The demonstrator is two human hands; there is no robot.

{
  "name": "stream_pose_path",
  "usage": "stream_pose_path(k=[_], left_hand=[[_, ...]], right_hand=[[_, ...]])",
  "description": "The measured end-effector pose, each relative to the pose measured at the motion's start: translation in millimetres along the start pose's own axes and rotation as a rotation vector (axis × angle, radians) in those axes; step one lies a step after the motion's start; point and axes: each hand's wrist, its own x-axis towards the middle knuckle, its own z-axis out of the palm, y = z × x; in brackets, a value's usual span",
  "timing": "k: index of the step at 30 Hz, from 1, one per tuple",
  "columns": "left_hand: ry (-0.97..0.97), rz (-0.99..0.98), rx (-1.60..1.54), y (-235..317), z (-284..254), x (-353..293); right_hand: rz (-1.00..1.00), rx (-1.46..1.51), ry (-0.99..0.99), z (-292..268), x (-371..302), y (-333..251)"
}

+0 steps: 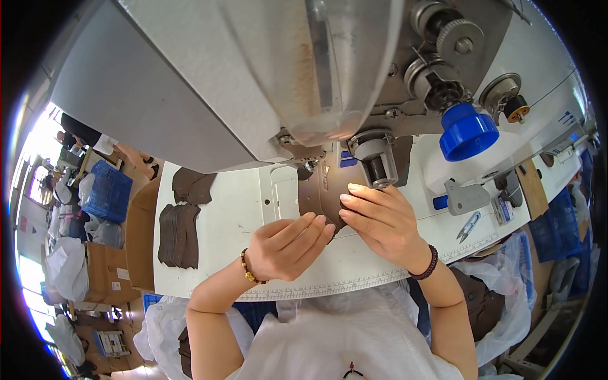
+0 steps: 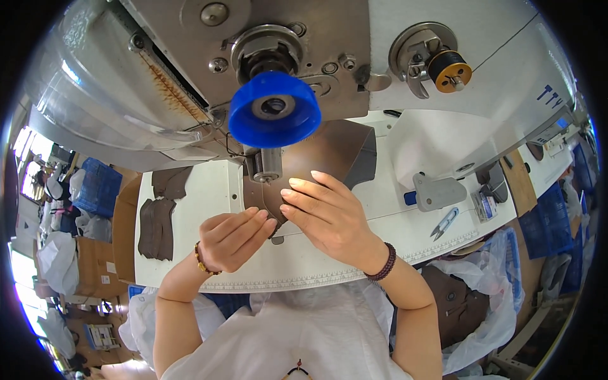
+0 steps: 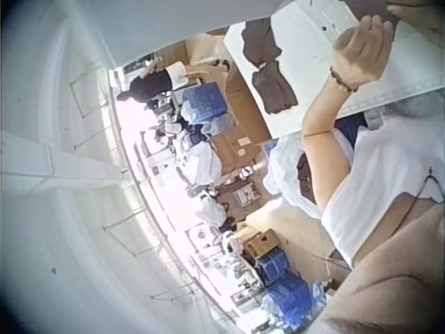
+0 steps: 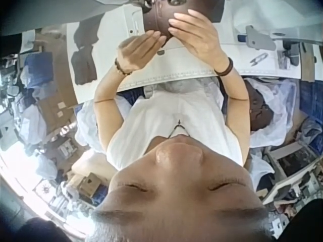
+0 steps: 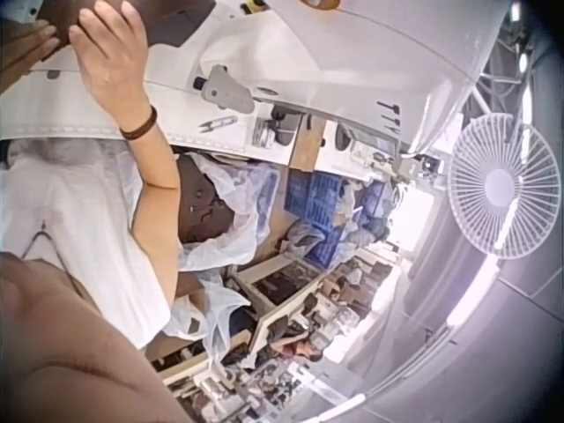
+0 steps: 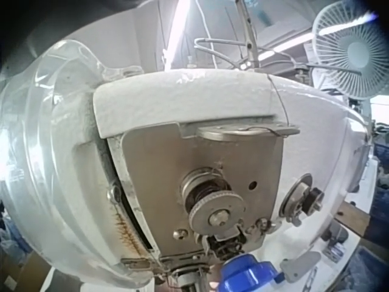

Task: Stitching together leather components of a shoe upper using an industrial sewing machine.

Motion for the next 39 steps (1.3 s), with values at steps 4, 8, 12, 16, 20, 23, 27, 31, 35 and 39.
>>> stream_pose_path(k=[4, 8, 12, 16, 20, 23, 27, 31, 35, 39], left_hand=[[-0.046, 0.032, 0.003, -1, -5, 1], [-0.041, 0.029, 0.007, -3, -5, 3], [-0.046, 0.022, 0.005, -3, -4, 1], [-0.067, 0.037, 0.012, -1, -1, 1], [-0.048, 0.034, 0.004, -5, 2, 5], [-0.030, 0.018, 0.004, -11, 5, 10], [-0.005, 0.001, 0.013, -14, 6, 14], [-0.017, -0.002, 0.003, -16, 7, 15], [-0.013, -0.005, -0.014, -19, 9, 16], [-0.004, -0.040, -0.016, -22, 11, 19]], right_hand=[[-0.008, -0.071, -0.074, -4, 2, -4], [-0.018, -0.196, -0.245, -8, 6, -7], [-0.043, -0.180, -0.199, -8, 8, -5], [0.010, -0.084, -0.247, -10, 7, 0], [0.075, -0.024, -0.333, -14, 8, 6], [0.079, -0.055, -0.329, -14, 12, 11], [0.084, -0.010, -0.252, -11, 14, 14], [0.069, -0.034, -0.245, -9, 11, 19], [0.169, 0.026, -0.314, -7, 7, 28], [0.138, -0.023, -0.222, -3, 5, 35]])
